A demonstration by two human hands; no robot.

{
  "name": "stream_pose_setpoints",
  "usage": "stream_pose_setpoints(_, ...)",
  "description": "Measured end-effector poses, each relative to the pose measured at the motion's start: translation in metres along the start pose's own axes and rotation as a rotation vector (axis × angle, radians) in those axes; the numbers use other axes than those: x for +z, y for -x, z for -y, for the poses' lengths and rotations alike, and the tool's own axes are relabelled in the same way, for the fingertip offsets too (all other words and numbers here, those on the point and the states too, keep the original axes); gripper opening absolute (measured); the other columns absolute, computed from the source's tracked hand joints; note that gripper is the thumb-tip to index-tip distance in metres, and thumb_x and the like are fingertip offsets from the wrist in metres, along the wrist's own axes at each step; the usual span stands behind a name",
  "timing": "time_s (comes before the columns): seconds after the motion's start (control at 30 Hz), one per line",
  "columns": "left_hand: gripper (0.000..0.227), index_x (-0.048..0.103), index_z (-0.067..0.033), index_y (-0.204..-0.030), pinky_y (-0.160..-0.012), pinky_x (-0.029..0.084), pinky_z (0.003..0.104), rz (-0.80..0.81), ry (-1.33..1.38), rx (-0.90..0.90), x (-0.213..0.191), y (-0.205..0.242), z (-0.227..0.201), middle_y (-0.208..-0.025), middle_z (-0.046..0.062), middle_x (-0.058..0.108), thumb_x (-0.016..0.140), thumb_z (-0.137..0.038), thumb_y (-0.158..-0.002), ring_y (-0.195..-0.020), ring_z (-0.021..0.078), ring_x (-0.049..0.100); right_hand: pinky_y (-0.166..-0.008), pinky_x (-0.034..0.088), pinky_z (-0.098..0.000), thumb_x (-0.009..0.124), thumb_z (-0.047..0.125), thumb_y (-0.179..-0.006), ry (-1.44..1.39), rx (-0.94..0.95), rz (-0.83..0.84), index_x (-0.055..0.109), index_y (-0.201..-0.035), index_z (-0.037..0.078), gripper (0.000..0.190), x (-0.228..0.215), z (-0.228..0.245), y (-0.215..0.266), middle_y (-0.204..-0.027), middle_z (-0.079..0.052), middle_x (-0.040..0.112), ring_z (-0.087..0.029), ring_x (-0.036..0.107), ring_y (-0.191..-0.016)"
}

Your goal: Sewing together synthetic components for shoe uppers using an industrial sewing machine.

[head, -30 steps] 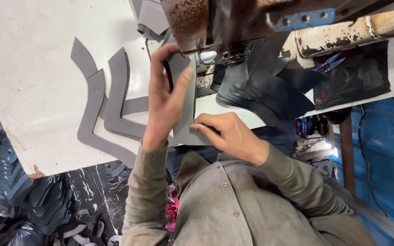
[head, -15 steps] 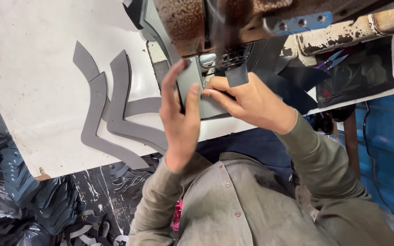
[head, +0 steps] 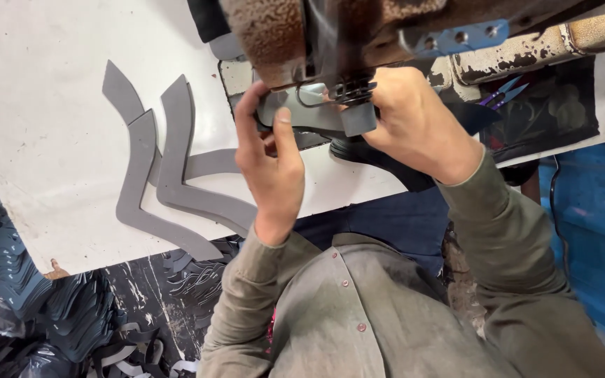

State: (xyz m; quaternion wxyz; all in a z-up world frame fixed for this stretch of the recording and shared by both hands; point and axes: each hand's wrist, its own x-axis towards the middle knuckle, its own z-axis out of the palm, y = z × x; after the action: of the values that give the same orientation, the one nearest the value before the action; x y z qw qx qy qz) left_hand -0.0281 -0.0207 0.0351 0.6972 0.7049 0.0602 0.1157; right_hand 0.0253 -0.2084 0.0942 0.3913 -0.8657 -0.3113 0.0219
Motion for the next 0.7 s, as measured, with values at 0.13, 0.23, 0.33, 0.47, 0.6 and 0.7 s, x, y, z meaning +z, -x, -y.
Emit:
stream_pose_setpoints(0.13, 0.026, 0.052, -0.0055, -0.144, -0.077, 0.053, 0.021, 0.042, -0.144, 0.085, -0.004, -0.022, 0.001, -0.12, 0.003, 0.069, 0.052, -0.004, -0.119, -0.094, 0.0057, 0.063, -0.071, 0.052, -0.035, 0.072, 0.01, -0.1, -0.147, 0.097, -0.039, 0.071, -0.113, -0.001, 0.017, 0.018, 0.009, 0.003, -0.095, -0.015, 0.072, -0.027, 0.07, -0.081)
stream_pose_setpoints(0.23, 0.022, 0.052, -0.0059, -0.143, -0.082, 0.052, 0.021, 0.098, -0.082, 0.097, -0.008, -0.032, 0.003, -0.12, 0.003, 0.067, 0.049, -0.005, -0.121, -0.097, 0.0059, 0.06, -0.062, 0.047, -0.0336, 0.074, 0.012, -0.101, -0.349, 0.348, -0.024, 0.073, -0.105, -0.002, 0.014, 0.039, 0.015, 0.006, -0.084, -0.014, 0.07, -0.018, 0.062, -0.071)
stream_pose_setpoints(0.33, 0.025, 0.051, -0.0054, -0.145, -0.088, 0.05, 0.022, 0.166, -0.014, 0.087, -0.016, -0.029, 0.005, -0.123, 0.004, 0.067, 0.048, -0.005, -0.12, -0.102, 0.0066, 0.06, -0.068, 0.053, -0.0303, 0.072, 0.01, -0.101, -0.703, 0.497, -0.051, 0.074, -0.103, -0.002, 0.013, 0.06, 0.012, 0.015, -0.086, -0.009, 0.071, -0.011, 0.062, -0.077)
stream_pose_setpoints(0.47, 0.038, 0.051, -0.0042, -0.15, -0.08, 0.047, 0.024, 0.204, -0.045, -0.092, -0.025, -0.016, -0.01, -0.119, 0.005, 0.066, 0.053, -0.005, -0.112, -0.093, 0.0089, 0.055, -0.085, 0.065, -0.0294, 0.069, 0.007, -0.101, -0.943, 0.493, -0.147, 0.073, -0.107, -0.005, 0.014, 0.073, 0.009, 0.022, -0.099, -0.006, 0.076, -0.012, 0.074, -0.092)
stream_pose_setpoints(0.6, 0.038, 0.051, -0.0028, -0.147, -0.087, 0.047, 0.025, 0.231, -0.046, -0.108, -0.035, -0.002, -0.013, -0.127, 0.005, 0.062, 0.053, -0.003, -0.109, -0.102, 0.0089, 0.055, -0.085, 0.065, -0.0294, 0.068, 0.007, -0.101, -0.997, 0.497, -0.13, 0.074, -0.108, -0.005, 0.015, 0.077, 0.008, 0.024, -0.099, -0.007, 0.077, -0.013, 0.075, -0.092)
stream_pose_setpoints(0.7, 0.037, 0.05, -0.0018, -0.147, -0.101, 0.05, 0.023, 0.271, 0.029, -0.065, -0.041, 0.003, -0.009, -0.143, 0.004, 0.06, 0.052, -0.001, -0.11, -0.119, 0.0053, 0.059, -0.082, 0.065, -0.03, 0.069, 0.007, -0.101, -1.01, 0.525, -0.123, 0.074, -0.106, -0.006, 0.015, 0.076, 0.012, 0.024, -0.097, -0.008, 0.077, -0.014, 0.075, -0.089)
